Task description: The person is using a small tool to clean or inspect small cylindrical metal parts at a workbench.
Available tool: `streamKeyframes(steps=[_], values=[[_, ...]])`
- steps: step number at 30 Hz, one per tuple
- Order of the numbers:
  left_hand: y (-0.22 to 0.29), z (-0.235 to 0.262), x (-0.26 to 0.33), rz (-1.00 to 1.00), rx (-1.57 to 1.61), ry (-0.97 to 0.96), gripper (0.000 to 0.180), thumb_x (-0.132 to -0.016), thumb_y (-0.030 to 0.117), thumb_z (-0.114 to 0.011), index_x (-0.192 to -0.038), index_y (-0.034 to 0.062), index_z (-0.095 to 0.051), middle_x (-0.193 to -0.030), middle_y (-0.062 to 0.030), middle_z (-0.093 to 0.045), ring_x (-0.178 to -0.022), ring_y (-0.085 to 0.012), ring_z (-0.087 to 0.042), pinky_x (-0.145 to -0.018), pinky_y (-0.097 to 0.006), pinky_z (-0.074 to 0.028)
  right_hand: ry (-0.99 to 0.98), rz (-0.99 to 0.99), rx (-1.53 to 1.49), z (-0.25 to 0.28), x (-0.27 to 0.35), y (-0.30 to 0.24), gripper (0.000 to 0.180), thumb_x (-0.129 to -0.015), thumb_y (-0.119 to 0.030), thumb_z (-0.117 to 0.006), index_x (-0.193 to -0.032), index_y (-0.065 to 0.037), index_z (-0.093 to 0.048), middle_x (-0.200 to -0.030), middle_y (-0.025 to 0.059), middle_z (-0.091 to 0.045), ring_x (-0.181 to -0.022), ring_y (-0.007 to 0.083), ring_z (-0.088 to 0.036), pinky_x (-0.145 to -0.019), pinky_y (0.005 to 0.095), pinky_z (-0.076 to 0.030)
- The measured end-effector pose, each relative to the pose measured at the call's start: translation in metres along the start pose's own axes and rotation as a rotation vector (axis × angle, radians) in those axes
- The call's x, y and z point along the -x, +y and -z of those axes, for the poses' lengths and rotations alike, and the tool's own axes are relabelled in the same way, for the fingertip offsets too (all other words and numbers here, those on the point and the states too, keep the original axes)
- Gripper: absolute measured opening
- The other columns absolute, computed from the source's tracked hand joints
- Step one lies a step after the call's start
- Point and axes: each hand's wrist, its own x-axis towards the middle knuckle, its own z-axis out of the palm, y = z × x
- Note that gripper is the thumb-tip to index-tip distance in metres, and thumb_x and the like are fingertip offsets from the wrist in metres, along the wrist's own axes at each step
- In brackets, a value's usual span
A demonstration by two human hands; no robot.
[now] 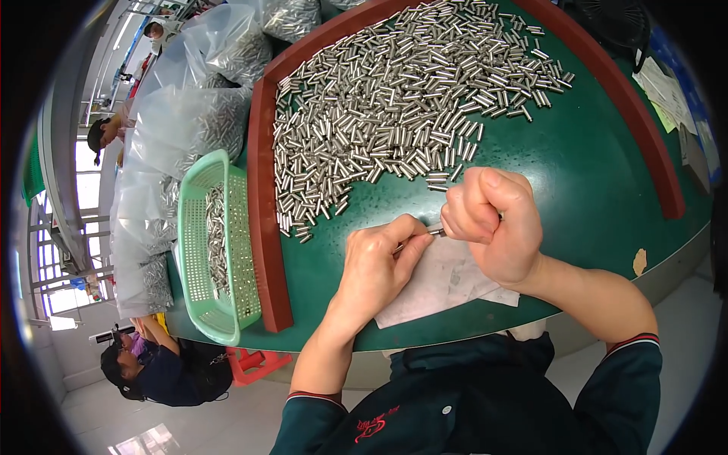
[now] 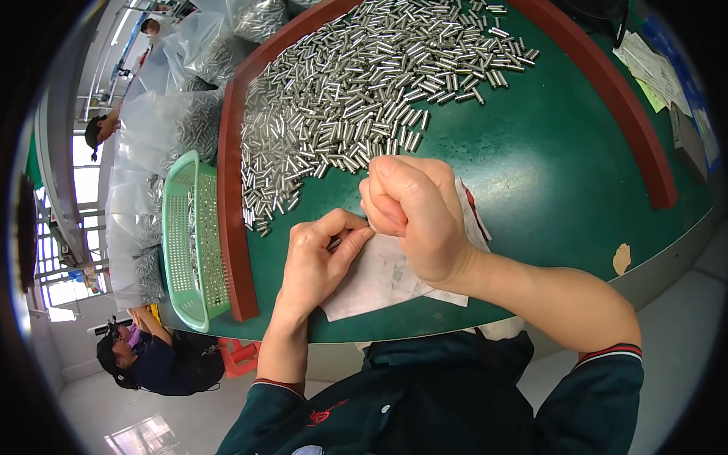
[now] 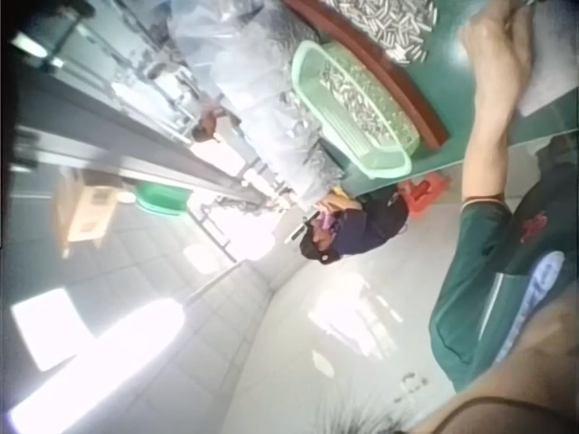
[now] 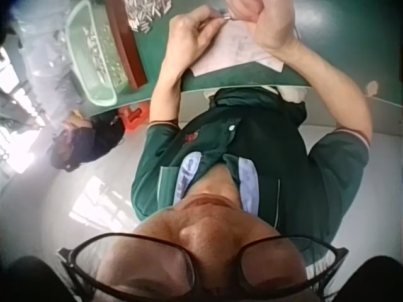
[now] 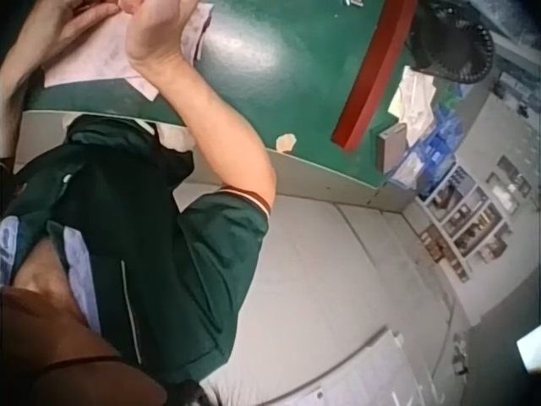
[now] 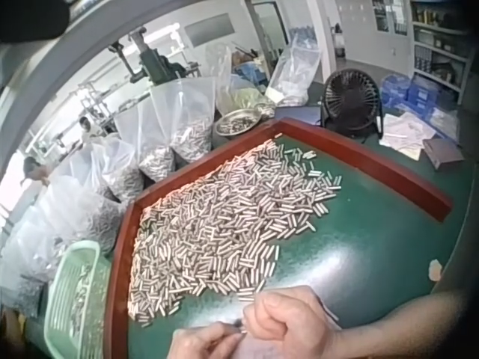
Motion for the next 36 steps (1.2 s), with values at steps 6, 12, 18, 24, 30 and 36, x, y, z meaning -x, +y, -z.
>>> streamKeyframes(steps=[6, 12, 18, 24, 30, 36], values=[[0.001, 0.000, -0.001, -0.007, -0.003, 0.004, 0.008, -0.072, 0.007, -0.062, -0.069, 0.0027, -0.056, -0.051, -0.0129, -0.052, -0.044, -0.0271, -0.050, -0.042, -0.033, -0.038, -0.002, 0.015, 0.073, -0.005, 0.003, 0.001, 0.040, -0.088, -0.026, -0.032, -0.051, -0.011, -0.026, -0.043, -0.0032, -0.023, -0.041, 0.0082, -0.018, -0.041, 0.0241, -0.018], [0.001, 0.001, -0.002, 0.000, 0.016, -0.006, 0.009, -0.071, 0.007, -0.064, -0.068, 0.0021, -0.057, -0.050, -0.0131, -0.051, -0.042, -0.0271, -0.049, -0.042, -0.033, -0.037, -0.024, 0.034, 0.080, -0.009, 0.005, 0.003, 0.035, -0.085, -0.019, -0.035, -0.052, -0.008, -0.027, -0.047, -0.0025, -0.025, -0.045, 0.0068, -0.022, -0.043, 0.0234, -0.020], [0.002, -0.001, -0.002, -0.003, 0.039, 0.015, 0.009, -0.071, 0.006, -0.063, -0.068, 0.0007, -0.057, -0.050, -0.0140, -0.050, -0.042, -0.0243, -0.049, -0.043, -0.032, -0.037, -0.024, 0.102, 0.138, -0.008, 0.005, 0.008, 0.031, -0.083, -0.013, -0.035, -0.054, -0.006, -0.027, -0.050, -0.0025, -0.027, -0.047, 0.0059, -0.022, -0.042, 0.0230, -0.021], [0.007, -0.002, -0.003, -0.025, -0.003, 0.037, 0.009, -0.071, 0.006, -0.063, -0.070, -0.0005, -0.058, -0.051, -0.0129, -0.052, -0.042, -0.0213, -0.050, -0.044, -0.030, -0.039, -0.019, 0.021, 0.065, -0.004, -0.001, 0.001, 0.037, -0.086, -0.021, -0.033, -0.051, -0.009, -0.027, -0.044, -0.0017, -0.026, -0.042, 0.0072, -0.021, -0.041, 0.0235, -0.019], [0.003, 0.007, 0.003, 0.185, 0.413, 0.069, 0.009, -0.078, 0.009, -0.060, -0.076, 0.0008, -0.056, -0.057, 0.0024, -0.048, -0.052, -0.0035, -0.041, -0.046, -0.019, -0.033, -0.050, 0.039, 0.034, 0.001, 0.001, -0.001, 0.036, -0.085, -0.022, -0.033, -0.051, -0.010, -0.027, -0.042, -0.0016, -0.026, -0.040, 0.0077, -0.018, -0.040, 0.0238, -0.018], [-0.024, 0.021, -0.001, 0.339, 1.559, -0.191, 0.007, -0.084, 0.013, -0.052, -0.084, 0.0069, -0.050, -0.074, -0.0040, -0.048, -0.051, -0.0030, -0.031, -0.045, -0.015, -0.025, -0.028, -0.043, 0.001, -0.003, 0.004, 0.000, 0.036, -0.085, -0.017, -0.032, -0.050, -0.008, -0.025, -0.044, -0.0018, -0.026, -0.041, 0.0059, -0.020, -0.041, 0.0225, -0.017]])
